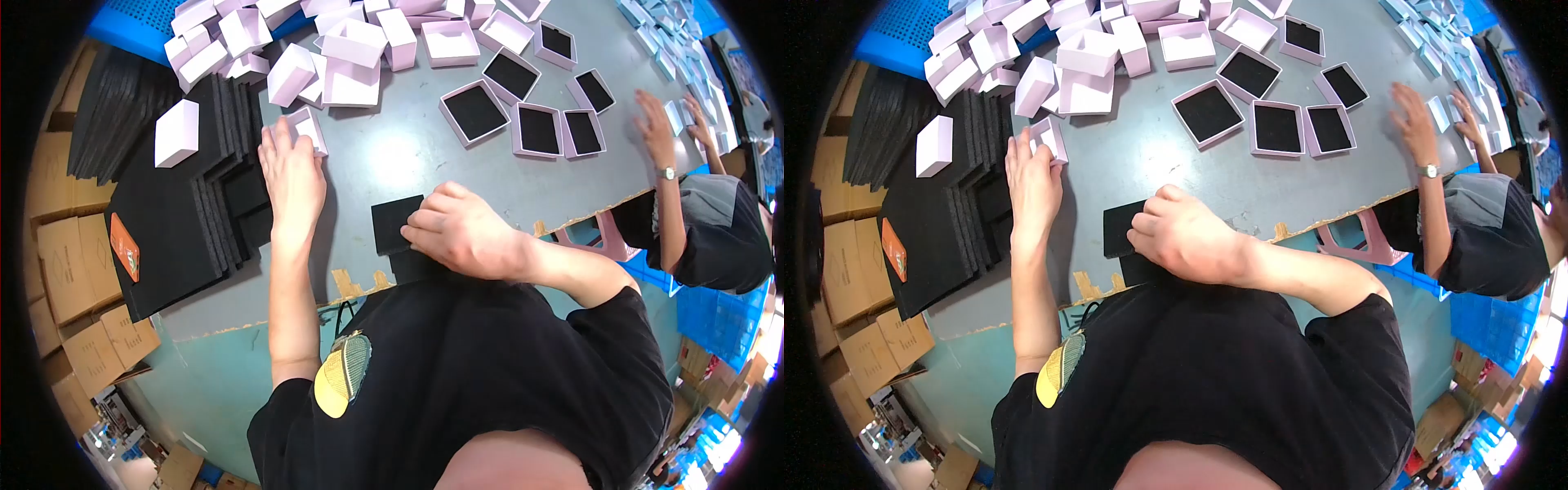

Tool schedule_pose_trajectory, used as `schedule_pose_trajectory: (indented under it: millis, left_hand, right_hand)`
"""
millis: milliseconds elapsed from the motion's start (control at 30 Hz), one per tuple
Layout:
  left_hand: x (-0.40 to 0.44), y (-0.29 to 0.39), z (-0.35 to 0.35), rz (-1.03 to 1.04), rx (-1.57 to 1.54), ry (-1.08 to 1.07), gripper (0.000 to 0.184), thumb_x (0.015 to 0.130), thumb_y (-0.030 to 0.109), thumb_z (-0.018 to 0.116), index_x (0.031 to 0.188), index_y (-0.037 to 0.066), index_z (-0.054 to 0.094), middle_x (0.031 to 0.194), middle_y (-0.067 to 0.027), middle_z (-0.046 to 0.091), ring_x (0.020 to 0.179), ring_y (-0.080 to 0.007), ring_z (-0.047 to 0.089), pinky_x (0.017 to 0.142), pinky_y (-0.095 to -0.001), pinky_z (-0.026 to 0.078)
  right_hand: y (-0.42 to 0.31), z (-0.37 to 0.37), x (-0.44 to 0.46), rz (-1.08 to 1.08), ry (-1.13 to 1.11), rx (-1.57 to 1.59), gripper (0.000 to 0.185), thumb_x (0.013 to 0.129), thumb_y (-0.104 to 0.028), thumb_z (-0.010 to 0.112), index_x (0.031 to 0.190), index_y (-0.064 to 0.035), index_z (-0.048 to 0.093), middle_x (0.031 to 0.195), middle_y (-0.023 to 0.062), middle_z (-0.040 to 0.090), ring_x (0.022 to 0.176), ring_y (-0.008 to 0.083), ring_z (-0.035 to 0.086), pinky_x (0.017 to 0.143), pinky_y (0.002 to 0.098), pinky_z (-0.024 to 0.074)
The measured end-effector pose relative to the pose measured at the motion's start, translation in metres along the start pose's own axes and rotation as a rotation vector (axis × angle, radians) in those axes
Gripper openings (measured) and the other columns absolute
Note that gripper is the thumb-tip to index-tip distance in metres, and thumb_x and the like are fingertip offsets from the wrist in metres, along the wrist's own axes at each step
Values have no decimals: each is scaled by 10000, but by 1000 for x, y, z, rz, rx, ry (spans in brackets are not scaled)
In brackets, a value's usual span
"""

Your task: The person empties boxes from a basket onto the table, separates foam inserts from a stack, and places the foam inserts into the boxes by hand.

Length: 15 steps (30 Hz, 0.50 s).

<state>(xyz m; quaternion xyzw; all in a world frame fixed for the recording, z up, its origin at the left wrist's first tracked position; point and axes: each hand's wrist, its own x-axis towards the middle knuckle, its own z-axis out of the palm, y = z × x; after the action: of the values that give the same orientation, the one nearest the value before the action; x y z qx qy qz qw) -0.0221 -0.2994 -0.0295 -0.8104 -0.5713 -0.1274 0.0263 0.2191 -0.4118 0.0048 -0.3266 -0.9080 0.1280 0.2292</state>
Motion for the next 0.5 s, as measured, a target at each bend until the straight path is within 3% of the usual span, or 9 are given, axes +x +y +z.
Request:
schedule_pose_trajectory:
  millis: [67,167,267,300,333,400,433,500]
  left_hand:
    - [-7,6,-7,1,-125,-54,173,772,51,735,897,-16,635,1435,-286,454,1334,-480,424,1123,-512,350]
    - [-8,13,-20,100,-406,-73,245,724,66,795,871,3,610,1412,-240,493,1297,-447,464,1099,-482,382]
    - [-8,31,6,72,-685,-30,670,575,100,910,1166,64,598,1385,-156,515,1295,-346,492,1017,-430,460]
    - [-7,39,14,134,-707,36,930,540,111,929,1364,101,496,1389,-122,519,1285,-301,511,997,-403,484]
    - [-7,48,20,42,-878,-55,1054,523,99,916,1448,92,411,1366,-141,507,1244,-321,518,1039,-408,457]
    - [-6,61,32,31,-1007,-34,1226,510,104,936,1544,123,276,1364,-146,511,1212,-297,539,1009,-382,474]
    - [-5,62,40,71,-984,0,1315,504,107,946,1578,149,187,1356,-156,516,1182,-290,552,1006,-385,475]
    - [-1,68,37,12,-1055,-75,1327,500,104,946,1580,152,177,1350,-154,521,1176,-284,552,1006,-386,474]
  right_hand:
    - [8,-14,-4,50,12,8,248,777,-137,734,1011,-77,680,972,34,657,916,212,610,832,361,450]
    - [30,-26,-4,257,343,90,152,804,-54,739,955,-40,727,919,58,708,844,235,660,766,366,512]
    - [54,-19,3,435,638,404,172,791,-34,758,958,-72,750,889,71,728,846,252,677,751,350,535]
    - [62,-13,5,325,635,376,208,782,-11,749,983,-64,756,926,75,734,888,244,682,769,343,545]
    - [66,-7,9,215,605,258,194,783,-43,752,975,-65,750,949,77,725,900,230,673,773,352,532]
    - [71,-2,14,-19,448,-23,233,736,-83,757,967,-58,741,961,78,708,915,212,659,779,360,514]
    - [74,0,15,-77,338,-119,204,717,-152,711,897,-56,713,877,50,665,872,198,628,826,364,480]
    - [81,-2,10,-67,159,-245,158,720,-169,674,829,-57,694,816,37,628,838,201,606,859,365,463]
